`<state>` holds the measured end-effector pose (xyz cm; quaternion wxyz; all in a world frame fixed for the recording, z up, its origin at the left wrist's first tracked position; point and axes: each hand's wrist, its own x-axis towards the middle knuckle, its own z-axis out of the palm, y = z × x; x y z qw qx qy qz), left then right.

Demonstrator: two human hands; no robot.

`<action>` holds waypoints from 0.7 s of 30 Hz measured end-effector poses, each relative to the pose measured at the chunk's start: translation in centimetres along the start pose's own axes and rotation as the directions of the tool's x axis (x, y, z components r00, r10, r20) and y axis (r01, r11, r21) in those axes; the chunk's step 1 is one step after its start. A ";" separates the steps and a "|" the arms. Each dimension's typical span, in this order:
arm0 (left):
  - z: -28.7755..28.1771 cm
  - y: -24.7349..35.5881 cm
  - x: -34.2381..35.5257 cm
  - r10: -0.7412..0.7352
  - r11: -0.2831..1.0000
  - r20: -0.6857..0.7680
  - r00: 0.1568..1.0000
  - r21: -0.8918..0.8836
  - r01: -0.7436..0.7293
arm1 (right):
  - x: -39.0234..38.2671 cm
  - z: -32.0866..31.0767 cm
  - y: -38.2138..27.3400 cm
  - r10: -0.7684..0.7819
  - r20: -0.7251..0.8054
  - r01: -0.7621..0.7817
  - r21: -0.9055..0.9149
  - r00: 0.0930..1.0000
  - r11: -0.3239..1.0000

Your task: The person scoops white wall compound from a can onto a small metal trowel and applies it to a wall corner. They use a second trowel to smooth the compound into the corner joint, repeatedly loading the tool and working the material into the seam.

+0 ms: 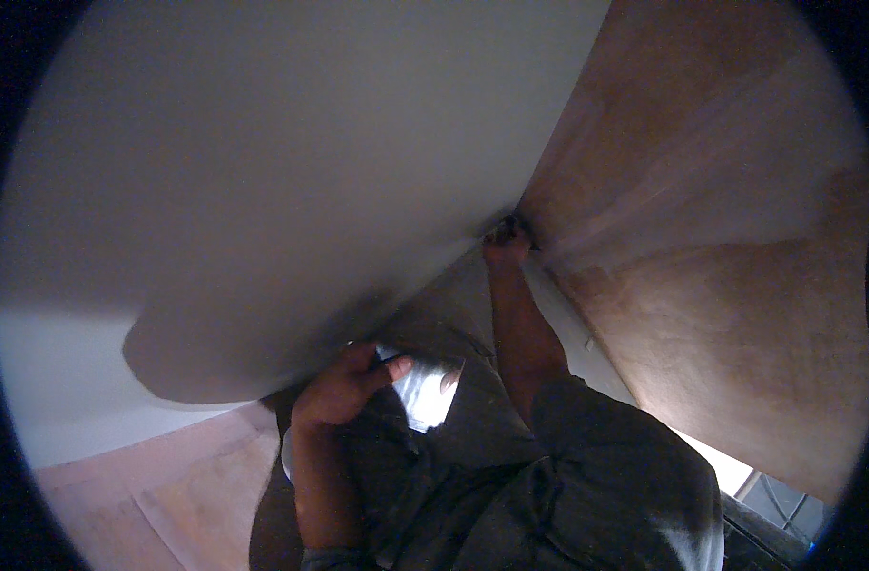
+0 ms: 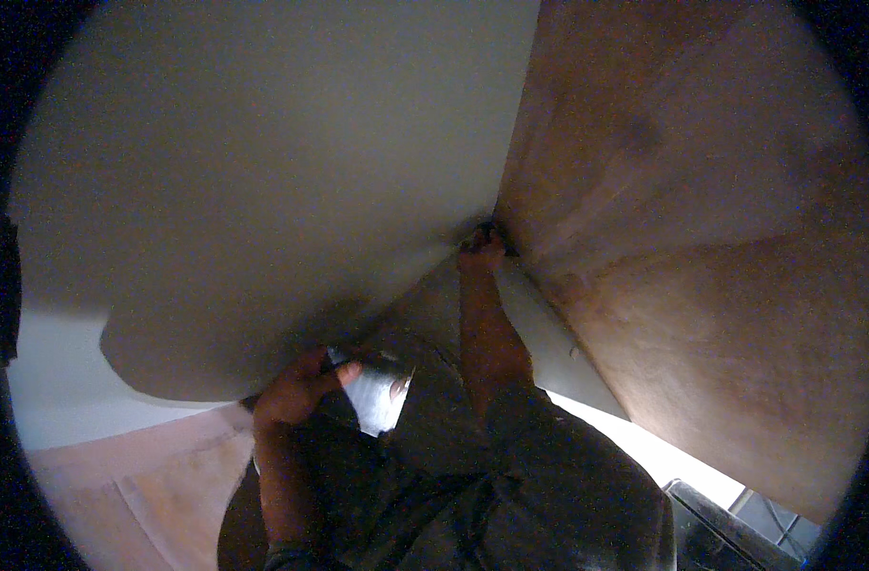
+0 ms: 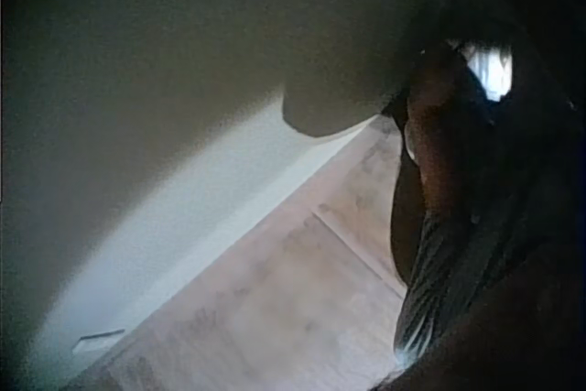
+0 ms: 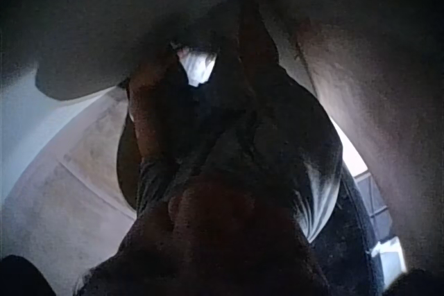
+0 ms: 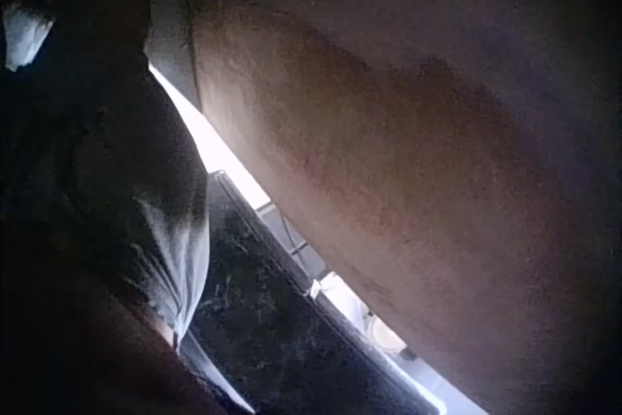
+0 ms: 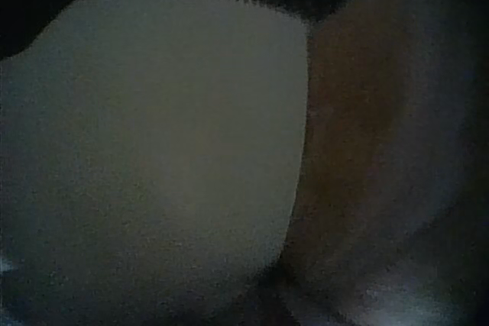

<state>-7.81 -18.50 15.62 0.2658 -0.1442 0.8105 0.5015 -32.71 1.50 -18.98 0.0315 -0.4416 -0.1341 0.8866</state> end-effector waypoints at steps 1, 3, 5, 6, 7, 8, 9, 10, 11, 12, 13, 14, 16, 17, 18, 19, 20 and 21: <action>0.0 -0.1 0.0 0.007 1.000 0.012 1.000 -0.005 -0.007 | -0.6 0.3 -0.1 -0.004 0.023 0.004 0.010 1.000 1.000; 0.0 -0.1 0.1 0.021 1.000 0.037 0.999 -0.012 -0.021 | -0.6 0.3 -0.7 -0.014 0.069 0.011 0.035 0.998 0.999; 0.1 -1.0 0.2 0.028 0.997 0.053 0.998 -0.076 -0.024 | -0.4 0.2 -0.7 0.026 0.086 -0.027 0.007 0.996 1.000; 0.2 -1.0 0.5 0.041 0.994 0.071 0.997 -0.107 -0.033 | 0.9 -0.3 -1.3 0.033 0.094 -0.033 -0.001 0.995 0.999; 0.3 -0.6 0.5 0.029 0.996 0.065 0.997 -0.081 -0.024 | 2.2 -0.6 -2.0 0.031 0.118 -0.035 0.028 0.992 0.999; 0.5 0.7 1.2 0.050 0.998 0.087 0.995 -0.046 -0.046 | 5.9 -1.1 -4.7 -0.011 0.149 0.000 0.079 0.989 0.997; 0.5 1.0 1.0 0.026 1.000 0.066 0.998 -0.018 -0.025 | 5.9 -0.9 -4.3 0.004 0.173 -0.022 0.103 0.985 0.994; 0.5 0.9 1.0 0.041 0.999 0.067 0.997 -0.036 -0.039 | 5.8 -0.9 -4.1 -0.001 0.196 -0.017 0.091 0.981 0.996; 0.4 -0.5 0.1 0.011 0.997 0.030 1.000 -0.070 -0.009 | 1.9 -0.2 -1.4 0.051 0.210 -0.062 0.045 0.976 0.997; 0.3 -1.1 -0.4 0.011 0.995 0.015 1.000 -0.099 -0.010 | -0.9 0.5 -0.6 0.067 0.232 -0.072 0.016 0.970 0.997; 0.3 -0.5 0.0 0.012 0.996 0.038 0.999 -0.092 -0.008 | -0.1 0.2 -1.7 -0.102 0.357 0.162 -0.141 0.929 0.977; 0.4 0.6 0.6 0.020 0.997 0.072 0.997 -0.078 -0.015 | 2.1 -0.6 -3.5 -0.251 0.489 0.411 -0.251 0.835 0.876; 0.8 0.8 1.3 0.017 0.996 0.090 0.996 -0.084 -0.009 | 2.2 -0.7 -4.7 -0.277 0.506 0.445 -0.246 0.817 0.861; 0.7 0.1 0.7 -0.004 0.995 0.063 0.998 -0.103 0.010 | -0.6 0.4 -3.6 -0.151 0.396 0.221 -0.137 0.906 0.966; 0.7 -0.2 0.2 -0.010 0.993 0.046 0.999 -0.119 0.015 | -2.8 1.2 -3.0 -0.010 0.297 0.008 0.008 0.955 1.000; 0.7 -0.5 0.2 0.023 0.988 0.068 0.997 -0.156 -0.012 | -3.4 0.5 -2.7 -0.069 0.406 0.134 -0.135 0.911 0.982; 0.8 -1.0 0.3 0.056 0.981 0.092 0.994 -0.192 -0.038 | -3.8 -1.3 -2.4 -0.107 0.515 0.272 -0.257 0.850 0.927; 0.8 -1.2 0.5 0.090 0.972 0.116 0.989 -0.228 -0.062 | -3.7 -2.6 -1.8 -0.099 0.512 0.267 -0.267 0.854 0.926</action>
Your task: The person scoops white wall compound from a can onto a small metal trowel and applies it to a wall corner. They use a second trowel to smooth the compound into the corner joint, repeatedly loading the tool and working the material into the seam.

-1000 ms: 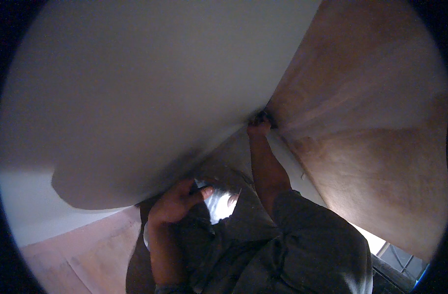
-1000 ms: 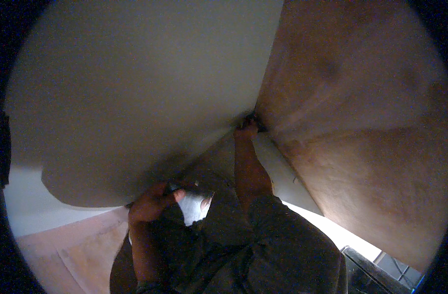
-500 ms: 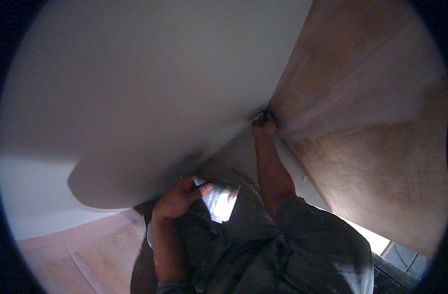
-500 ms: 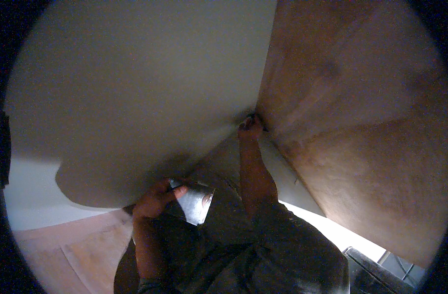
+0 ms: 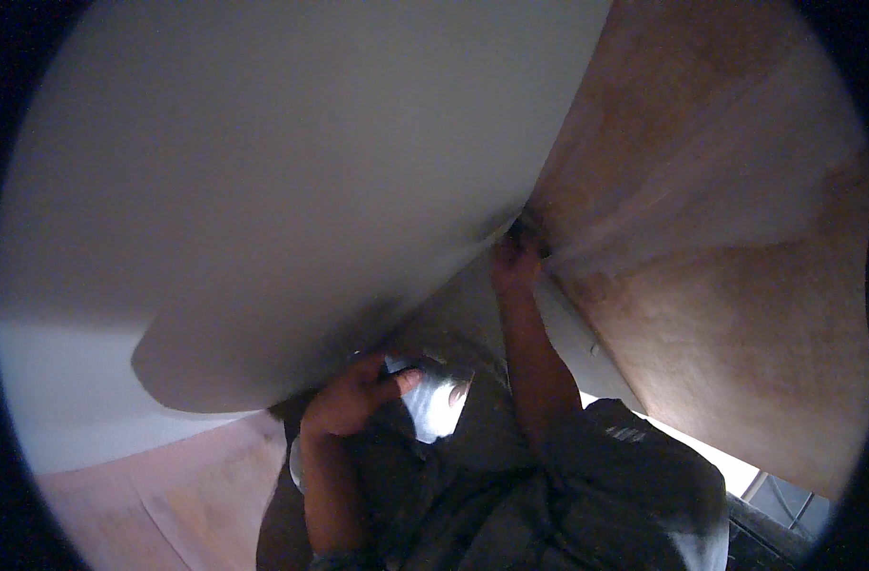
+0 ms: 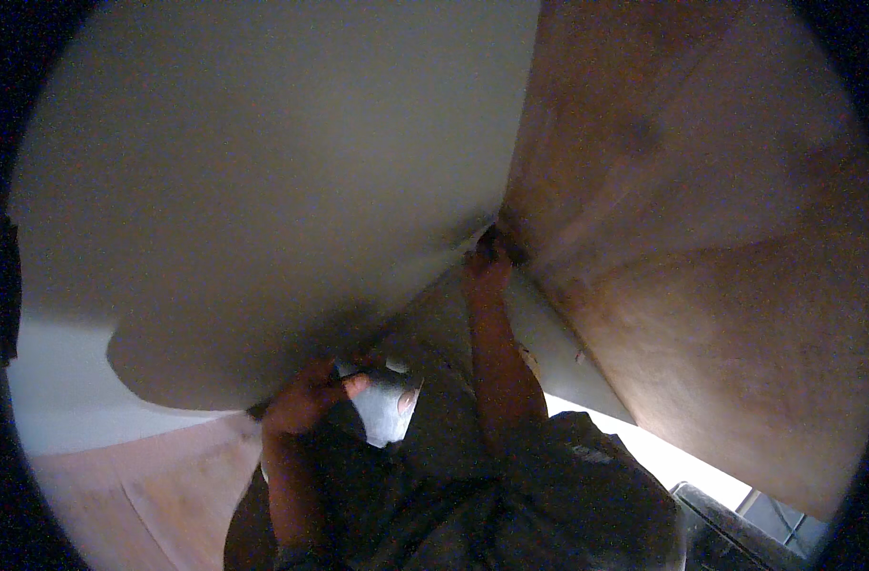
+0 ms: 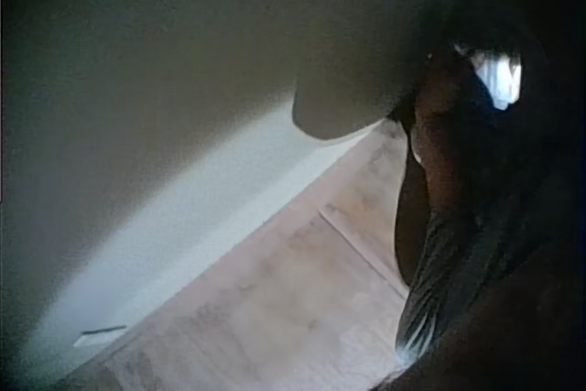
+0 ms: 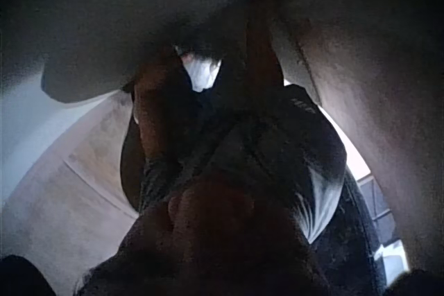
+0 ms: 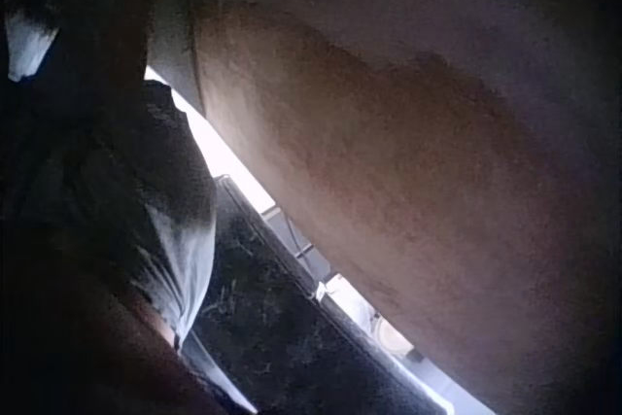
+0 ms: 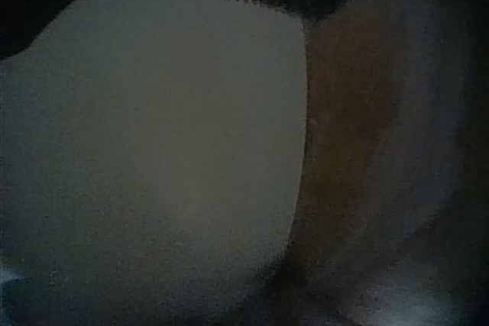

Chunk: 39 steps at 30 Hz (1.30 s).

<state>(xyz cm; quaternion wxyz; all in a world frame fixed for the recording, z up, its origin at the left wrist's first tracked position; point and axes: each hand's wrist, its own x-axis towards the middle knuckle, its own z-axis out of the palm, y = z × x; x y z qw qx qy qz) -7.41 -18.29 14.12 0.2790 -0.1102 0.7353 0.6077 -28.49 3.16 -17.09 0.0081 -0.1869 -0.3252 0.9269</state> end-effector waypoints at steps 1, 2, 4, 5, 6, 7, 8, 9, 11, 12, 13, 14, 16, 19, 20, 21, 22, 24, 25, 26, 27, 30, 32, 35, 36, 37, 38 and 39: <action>0.0 0.4 -0.1 0.000 0.999 -0.009 1.000 0.040 0.000 | -0.7 -0.9 1.0 0.013 -0.002 -0.013 -0.005 1.000 1.000; 0.3 1.6 -0.2 0.004 0.997 -0.009 1.000 0.081 -0.003 | -0.9 -1.8 1.9 0.105 -0.106 -0.087 0.168 0.989 0.982; 0.6 3.3 -0.3 -0.020 0.995 0.011 1.000 0.094 0.019 | 0.0 -2.9 3.1 0.222 -0.230 -0.136 0.337 0.948 0.932; 0.6 3.9 -0.4 -0.051 0.997 0.038 0.998 0.064 0.048 | 0.5 -3.3 3.5 0.231 -0.275 -0.135 0.328 0.933 0.935; 0.6 3.8 -0.6 -0.051 0.998 0.048 0.998 0.037 0.049 | 1.0 -3.7 4.0 0.242 -0.318 -0.137 0.319 0.916 0.938; 0.5 3.6 -0.4 -0.059 0.998 0.063 0.996 0.006 0.059 | 1.5 -4.0 4.4 0.247 -0.339 -0.144 0.300 0.908 0.943; 0.5 2.3 -0.4 -0.041 0.999 0.054 0.998 -0.024 0.042 | 2.1 -4.3 5.0 0.259 -0.356 -0.162 0.281 0.898 0.946; 0.4 2.1 -0.3 -0.016 0.999 0.054 0.998 -0.051 0.019 | 3.0 -4.8 5.4 0.260 -0.376 -0.168 0.261 0.890 0.951; 0.3 4.3 -0.3 -0.112 0.988 0.034 0.993 0.115 0.108 | 5.4 -7.0 5.9 0.033 -0.309 -0.029 0.019 0.950 0.999; 0.3 4.9 -0.1 -0.110 0.982 0.035 0.993 0.156 0.103 | 7.0 -8.6 6.0 -0.085 -0.257 0.062 -0.098 0.963 0.993; 0.4 5.4 0.3 -0.104 0.976 0.039 0.994 0.199 0.094 | 8.6 -10.1 5.8 -0.199 -0.193 0.158 -0.209 0.961 0.965; 0.5 4.9 0.0 -0.070 0.981 0.026 0.997 0.185 0.064 | 8.9 -10.1 6.2 -0.277 -0.107 0.233 -0.310 0.955 0.922; 0.8 4.2 0.2 -0.006 0.985 0.031 1.000 0.172 0.001 | 9.8 -10.6 6.0 -0.225 -0.157 0.206 -0.127 0.962 0.970; 0.5 3.0 -0.1 0.005 0.986 0.020 1.000 0.167 -0.008 | 8.4 -8.0 5.7 0.185 -0.278 -0.039 0.458 0.943 0.888; 0.4 3.1 -0.1 -0.015 0.984 0.030 0.999 0.179 0.009 | 7.9 -8.0 5.1 0.202 -0.276 -0.058 0.454 0.940 0.889; 0.2 3.1 0.2 -0.031 0.981 0.042 0.999 0.191 0.022 | 7.5 -7.7 4.2 0.215 -0.274 -0.073 0.449 0.937 0.891; 0.1 3.4 0.4 -0.060 0.955 0.026 0.998 0.293 0.050 | 7.3 -7.3 3.2 0.178 -0.254 -0.069 0.386 0.951 0.920; -0.1 3.7 -0.3 -0.087 0.923 -0.020 0.996 0.374 0.088 | 4.7 -4.0 1.3 0.148 -0.205 -0.093 0.257 0.968 0.962; 0.0 3.7 -0.2 -0.057 0.928 -0.018 0.998 0.367 0.060 | 3.9 -2.5 0.0 0.135 -0.205 -0.078 0.264 0.970 0.961; 0.2 4.0 -0.8 0.015 0.967 -0.028 0.999 0.256 -0.008 | 3.1 -1.1 -0.3 0.148 -0.195 -0.093 0.267 0.970 0.959; 0.3 3.8 -0.5 0.048 0.977 -0.028 0.998 0.210 -0.041 | 3.3 -1.2 -1.1 0.145 -0.192 -0.089 0.272 0.971 0.958; -0.2 3.8 -0.3 0.022 0.980 -0.025 0.999 0.196 -0.017 | 4.5 -1.6 -2.1 0.169 -0.167 -0.117 0.283 0.971 0.952; -0.8 3.2 0.7 -0.026 0.983 0.043 0.999 0.185 0.018 | 5.3 -2.1 -3.2 0.161 -0.159 -0.112 0.279 0.974 0.954; 0.2 3.1 1.8 -0.014 0.996 0.015 1.000 0.091 0.013 | 4.1 0.9 -5.4 0.178 -0.135 -0.130 0.302 0.975 0.944; 0.4 3.2 1.9 0.012 0.998 -0.016 1.000 0.063 -0.011 | 3.9 1.3 -5.7 0.174 -0.142 -0.125 0.300 0.974 0.946; 0.5 3.0 2.1 -0.004 0.998 -0.015 1.000 0.059 0.005 | 3.4 1.6 -6.1 0.172 -0.149 -0.122 0.294 0.974 0.948; 0.3 2.5 2.4 -0.009 0.998 -0.013 1.000 0.057 0.009 | 3.5 1.6 -6.4 0.164 -0.172 -0.114 0.269 0.971 0.956; 0.2 2.1 2.6 -0.014 0.998 -0.014 1.000 0.055 0.015 | 3.5 1.8 -6.6 0.163 -0.190 -0.109 0.264 0.968 0.958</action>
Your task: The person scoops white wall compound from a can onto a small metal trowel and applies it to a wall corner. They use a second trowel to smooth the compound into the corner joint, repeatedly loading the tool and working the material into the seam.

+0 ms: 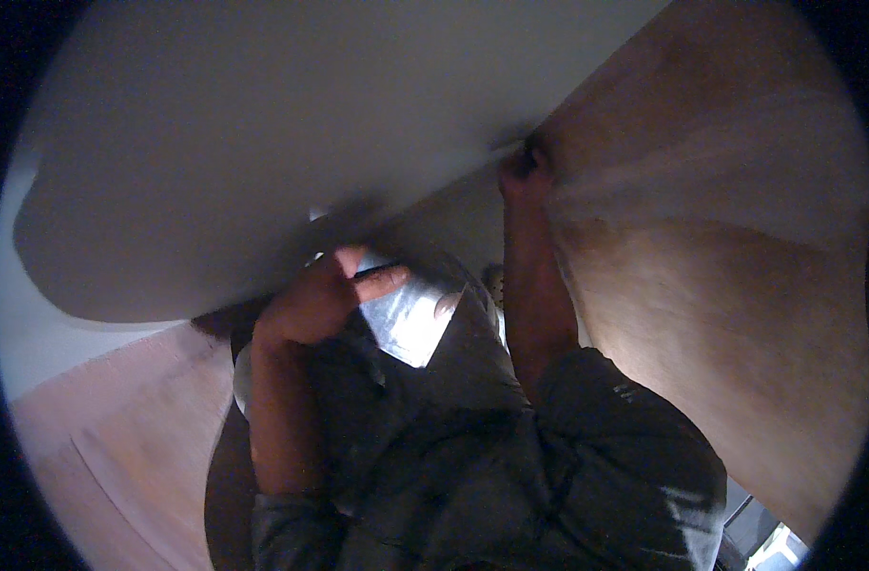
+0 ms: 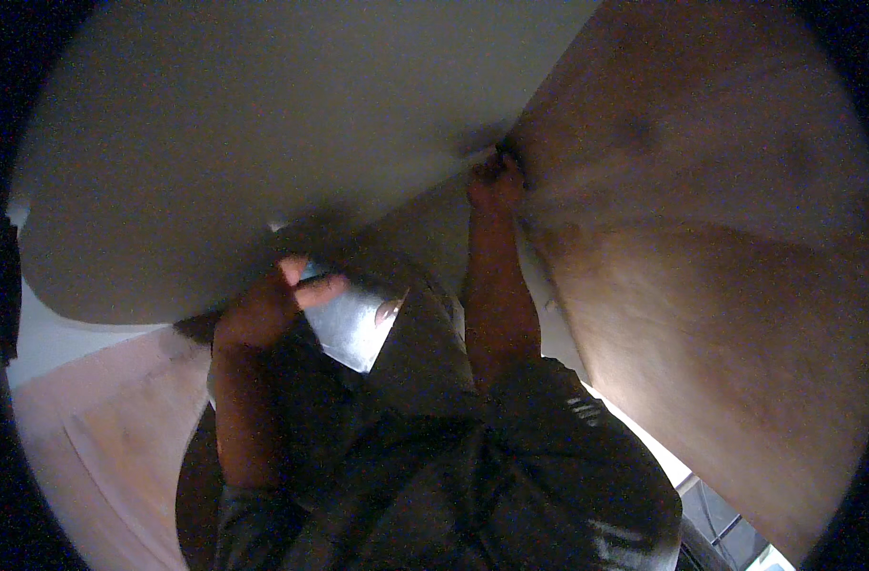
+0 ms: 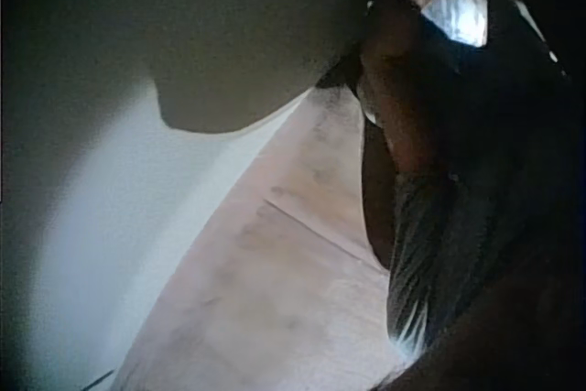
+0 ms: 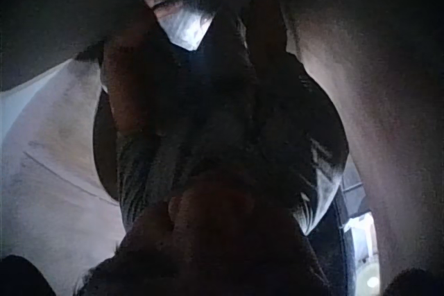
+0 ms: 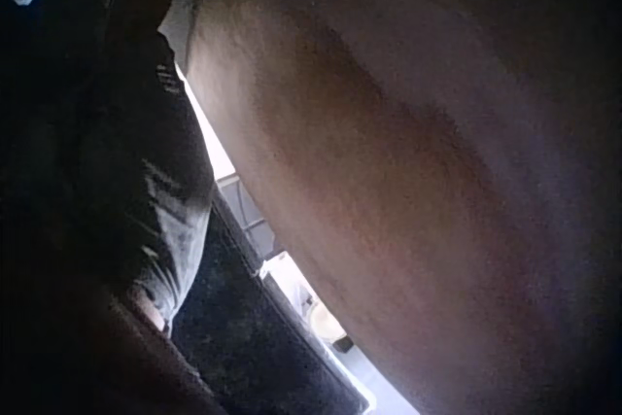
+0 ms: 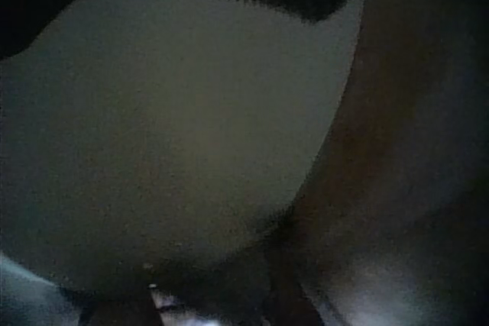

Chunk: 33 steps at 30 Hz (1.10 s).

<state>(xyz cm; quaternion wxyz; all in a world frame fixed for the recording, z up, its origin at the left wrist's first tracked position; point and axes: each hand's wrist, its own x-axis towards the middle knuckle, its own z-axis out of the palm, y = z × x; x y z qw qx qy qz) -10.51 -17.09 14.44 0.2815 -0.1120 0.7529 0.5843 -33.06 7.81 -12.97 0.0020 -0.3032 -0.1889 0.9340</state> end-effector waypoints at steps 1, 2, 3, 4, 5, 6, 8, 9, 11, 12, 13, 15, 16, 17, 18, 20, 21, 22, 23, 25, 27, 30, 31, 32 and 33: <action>0.1 -0.2 0.0 -0.005 1.000 -0.032 0.999 0.000 0.005 | -0.1 0.2 -0.3 -0.006 -0.019 0.006 -0.006 1.000 1.000; 0.1 -0.4 0.0 -0.013 1.000 -0.068 0.998 0.000 0.013 | -0.2 0.7 -0.3 -0.001 -0.035 0.002 0.008 0.999 1.000; 0.2 -0.3 0.2 -0.014 1.000 -0.093 0.996 0.005 0.014 | 0.6 0.4 -0.8 -0.009 -0.052 0.011 0.028 0.999 1.000; 0.4 -0.1 0.4 0.030 0.998 -0.122 0.992 -0.043 -0.035 | 1.6 -0.7 -0.8 -0.247 0.116 0.265 -0.185 0.962 0.946; 0.7 0.7 1.6 0.101 0.990 -0.114 0.988 -0.084 -0.111 | 4.9 -3.9 -2.5 -0.466 0.314 0.556 -0.331 0.827 0.763; 0.9 0.3 1.5 0.120 0.979 -0.167 0.979 -0.141 -0.144 | 3.7 -4.1 -1.7 -0.446 0.430 0.609 -0.404 0.785 0.682; -0.3 -0.3 1.6 0.009 0.999 -0.183 0.983 -0.040 -0.017 | -1.5 -5.2 0.0 -0.303 0.524 0.593 -0.571 0.796 0.568; -0.7 -0.5 1.3 -0.040 0.999 -0.196 0.980 0.013 0.043 | -5.6 -5.7 0.6 -0.184 0.504 0.519 -0.679 0.844 0.519; 0.2 -2.0 0.6 0.142 0.957 -0.260 0.955 -0.209 -0.199 | -13.0 -6.2 1.2 -0.099 0.391 0.395 -0.821 0.915 0.413; 0.6 -3.1 0.4 0.158 0.904 -0.290 0.944 -0.343 -0.256 | -18.1 -3.9 0.7 -0.120 0.344 0.359 -0.810 0.931 0.463; 1.2 -3.6 0.8 0.192 0.827 -0.298 0.935 -0.464 -0.318 | -19.2 -4.1 -0.8 -0.040 0.373 0.364 -0.868 0.927 0.337; 3.0 -3.8 1.5 0.117 0.629 -0.265 0.957 -0.726 -0.278 | -19.8 -4.2 -3.4 0.069 0.505 0.496 -0.861 0.861 0.111; 4.1 -4.1 1.7 0.072 0.580 -0.251 0.965 -0.776 -0.246 | -20.0 -3.9 -4.3 0.093 0.614 0.614 -0.789 0.784 0.024; 3.8 -4.3 2.2 0.050 0.531 -0.217 0.975 -0.821 -0.210 | -19.9 -1.9 -3.5 0.033 0.806 0.807 -0.589 0.591 -0.043; 5.1 -4.4 2.0 0.010 0.475 -0.198 0.980 -0.862 -0.179 | -20.2 -0.6 -3.7 0.014 0.937 0.932 -0.347 0.350 -0.106; 7.6 -4.1 1.3 -0.021 0.413 -0.225 0.974 -0.889 -0.196 | -21.4 2.1 -4.1 0.070 0.984 0.976 -0.151 0.164 -0.158; 8.3 -4.0 1.0 0.037 0.322 -0.159 0.987 -0.933 -0.162 | -21.9 3.4 -4.5 0.097 0.993 0.980 -0.051 0.070 -0.192; 8.7 -3.5 0.8 0.072 0.270 -0.141 0.987 -0.950 -0.155 | -22.0 4.2 -4.9 0.141 0.989 0.981 -0.014 0.042 -0.196; 8.9 -2.1 0.7 0.098 0.222 -0.134 0.986 -0.963 -0.153 | -21.6 5.5 -5.6 0.181 0.983 0.983 0.020 0.014 -0.184; 9.0 0.7 0.8 0.123 0.159 -0.122 0.985 -0.977 -0.141 | -20.8 7.7 -7.5 0.279 0.960 0.980 0.087 -0.033 -0.182; 8.5 1.6 0.8 0.133 0.166 -0.091 0.987 -0.980 -0.113 | -20.3 8.7 -9.8 0.389 0.919 0.965 0.154 -0.062 -0.212; 8.9 2.4 0.3 0.077 0.140 -0.081 0.994 -0.986 -0.091 | -20.1 8.8 -11.8 0.433 0.881 0.945 0.284 -0.190 -0.163; 9.1 2.6 0.1 0.049 0.125 -0.082 0.995 -0.988 -0.088 | -20.3 8.8 -12.2 0.427 0.878 0.944 0.300 -0.215 -0.141; 9.2 2.2 0.1 0.063 0.099 -0.072 0.995 -0.992 -0.078 | -20.9 9.1 -12.4 0.421 0.874 0.942 0.315 -0.242 -0.112; 9.3 1.6 0.3 0.078 0.073 -0.060 0.995 -0.995 -0.066 | -21.3 9.2 -12.6 0.414 0.869 0.940 0.330 -0.269 -0.083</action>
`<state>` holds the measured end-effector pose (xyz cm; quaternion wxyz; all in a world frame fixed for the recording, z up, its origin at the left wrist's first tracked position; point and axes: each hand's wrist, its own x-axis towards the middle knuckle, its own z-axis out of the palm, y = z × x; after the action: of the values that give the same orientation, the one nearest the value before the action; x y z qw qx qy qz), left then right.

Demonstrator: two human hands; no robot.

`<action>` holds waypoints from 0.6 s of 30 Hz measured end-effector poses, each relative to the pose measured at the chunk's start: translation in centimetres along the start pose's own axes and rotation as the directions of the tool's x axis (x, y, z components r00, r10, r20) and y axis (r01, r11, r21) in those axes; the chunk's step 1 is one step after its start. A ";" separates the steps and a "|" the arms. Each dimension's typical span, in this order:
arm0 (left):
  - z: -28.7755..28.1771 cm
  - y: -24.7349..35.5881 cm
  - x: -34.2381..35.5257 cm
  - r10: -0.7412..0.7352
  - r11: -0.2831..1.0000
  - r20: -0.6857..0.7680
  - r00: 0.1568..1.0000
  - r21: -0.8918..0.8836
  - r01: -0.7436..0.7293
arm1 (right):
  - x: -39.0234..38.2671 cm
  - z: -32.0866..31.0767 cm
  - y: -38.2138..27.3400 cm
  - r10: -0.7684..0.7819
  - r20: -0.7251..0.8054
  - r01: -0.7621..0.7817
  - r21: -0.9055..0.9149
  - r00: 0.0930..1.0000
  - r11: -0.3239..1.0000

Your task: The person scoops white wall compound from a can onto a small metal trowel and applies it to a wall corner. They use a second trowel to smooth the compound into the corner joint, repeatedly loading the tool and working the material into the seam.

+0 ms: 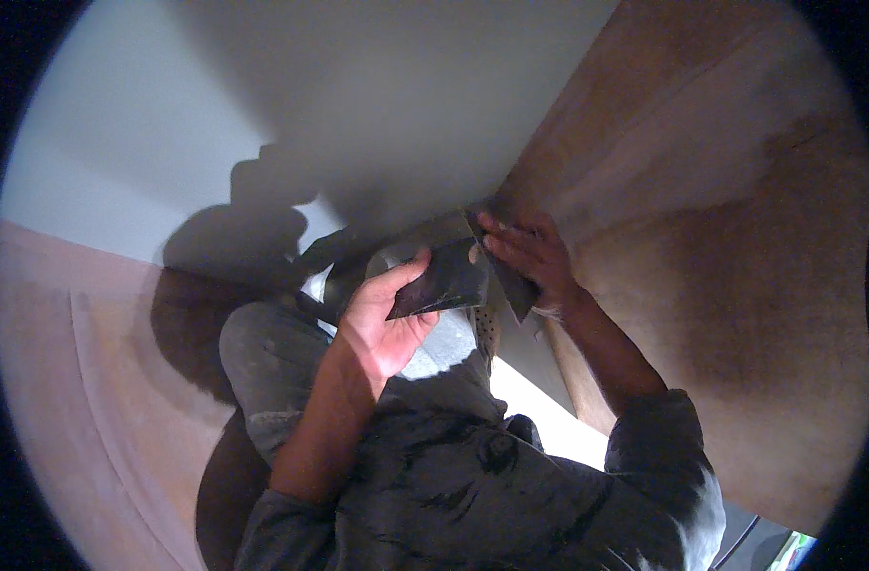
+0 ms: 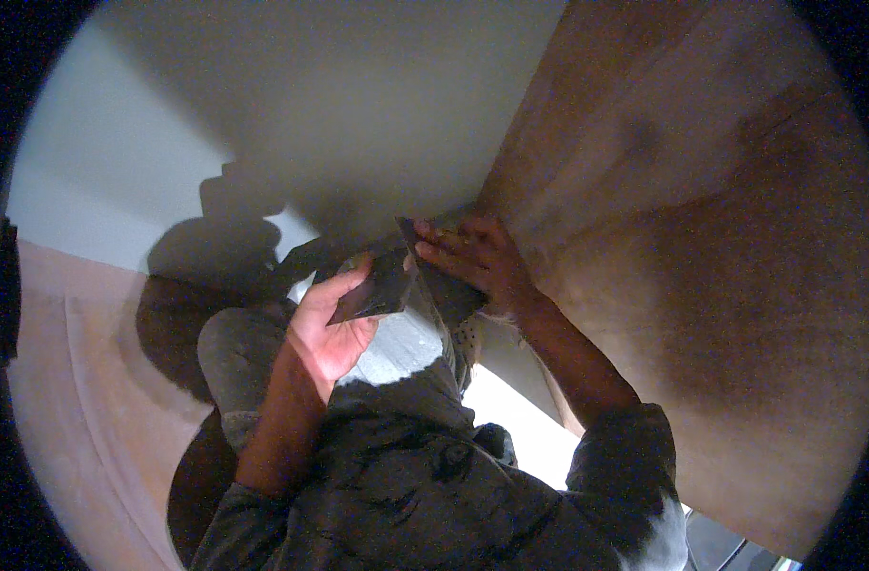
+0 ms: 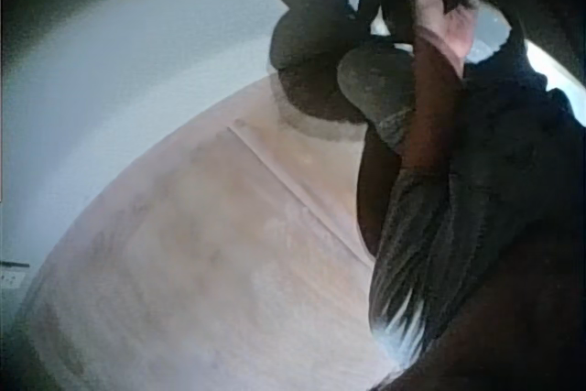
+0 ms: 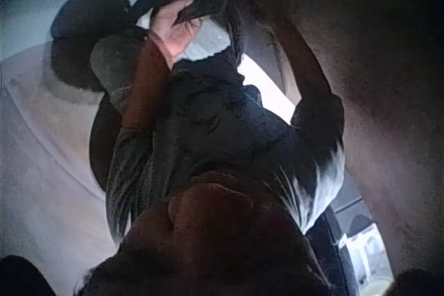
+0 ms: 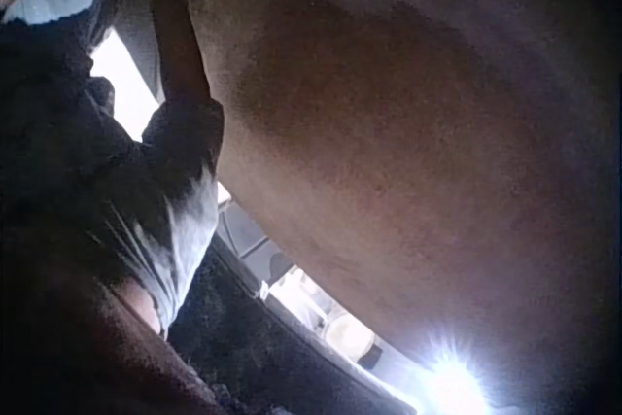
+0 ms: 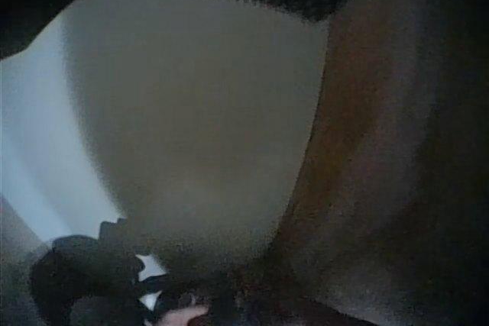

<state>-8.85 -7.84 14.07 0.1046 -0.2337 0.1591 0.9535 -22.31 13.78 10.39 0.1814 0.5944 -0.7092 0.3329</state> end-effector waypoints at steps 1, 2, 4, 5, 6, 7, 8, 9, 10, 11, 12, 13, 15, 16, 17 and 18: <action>-0.4 0.0 0.1 -0.011 1.000 0.016 1.000 -0.026 0.011 | -0.2 -0.2 -0.1 -0.024 0.013 0.025 -0.016 1.000 1.000; -0.4 0.1 0.1 -0.008 1.000 0.003 1.000 -0.028 0.008 | -0.6 -0.3 -0.2 -0.046 0.025 0.047 -0.028 0.999 0.998; -0.6 0.3 0.1 -0.004 1.000 -0.024 1.000 -0.030 0.003 | -0.9 -1.1 -0.5 -0.128 0.083 0.132 -0.055 0.988 0.990; -1.1 0.7 0.2 0.004 0.999 0.026 1.000 -0.048 -0.003 | -0.5 -1.8 -0.9 -0.188 0.128 0.196 -0.059 0.974 0.979; -1.8 1.3 0.2 0.013 0.998 0.078 0.997 -0.063 -0.009 | -0.4 -2.3 -1.2 -0.247 0.172 0.261 -0.063 0.954 0.963; -2.1 1.7 0.2 0.024 0.997 0.130 0.991 -0.078 -0.014 | -0.9 -2.2 -1.5 -0.206 0.184 0.219 -0.052 0.961 0.974; -1.0 1.7 -0.1 0.129 0.990 0.041 0.991 0.053 -0.131 | -1.7 -2.3 -2.0 -0.157 0.205 0.171 -0.050 0.966 0.984; 1.1 1.8 -0.7 0.243 0.953 -0.027 0.970 0.195 -0.233 | -2.2 -2.3 -2.1 -0.107 0.224 0.122 -0.056 0.969 0.991; 2.3 1.9 -1.2 0.368 0.884 -0.082 0.926 0.339 -0.321 | -2.5 -2.4 -2.1 -0.025 0.165 0.049 -0.140 0.986 0.989; 1.8 2.1 -1.2 0.494 0.760 -0.069 0.867 0.519 -0.392 | -2.4 -2.8 -2.2 0.052 0.097 -0.030 -0.217 0.994 0.976; 0.9 2.3 -1.1 0.607 0.597 -0.028 0.794 0.676 -0.432 | -2.1 -3.1 -2.4 0.125 0.023 -0.113 -0.287 0.992 0.951; 0.3 2.4 -1.3 0.701 0.405 0.038 0.713 0.801 -0.440 | -1.4 -3.2 -2.6 0.112 0.055 -0.084 -0.369 0.992 0.926; 1.2 1.9 -2.0 0.796 0.036 0.194 0.574 0.931 -0.364 | 0.6 -3.0 -3.2 0.102 0.120 -0.023 -0.531 0.988 0.847; 1.5 1.5 -2.3 0.808 0.029 0.187 0.559 0.935 -0.354 | 1.0 -2.7 -3.6 0.107 0.163 -0.007 -0.519 0.981 0.855; 1.9 1.2 -2.5 0.821 0.023 0.180 0.542 0.938 -0.346 | 1.5 -2.4 -4.0 0.111 0.207 0.010 -0.507 0.972 0.862; 2.3 0.9 -2.7 0.809 0.034 0.187 0.558 0.932 -0.361 | 1.8 -2.2 -4.3 0.114 0.250 0.025 -0.493 0.961 0.870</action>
<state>-7.72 -8.23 17.50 -0.2356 -0.2299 0.7553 0.5667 -18.84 13.69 14.27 0.2199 0.5518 -0.8021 0.0610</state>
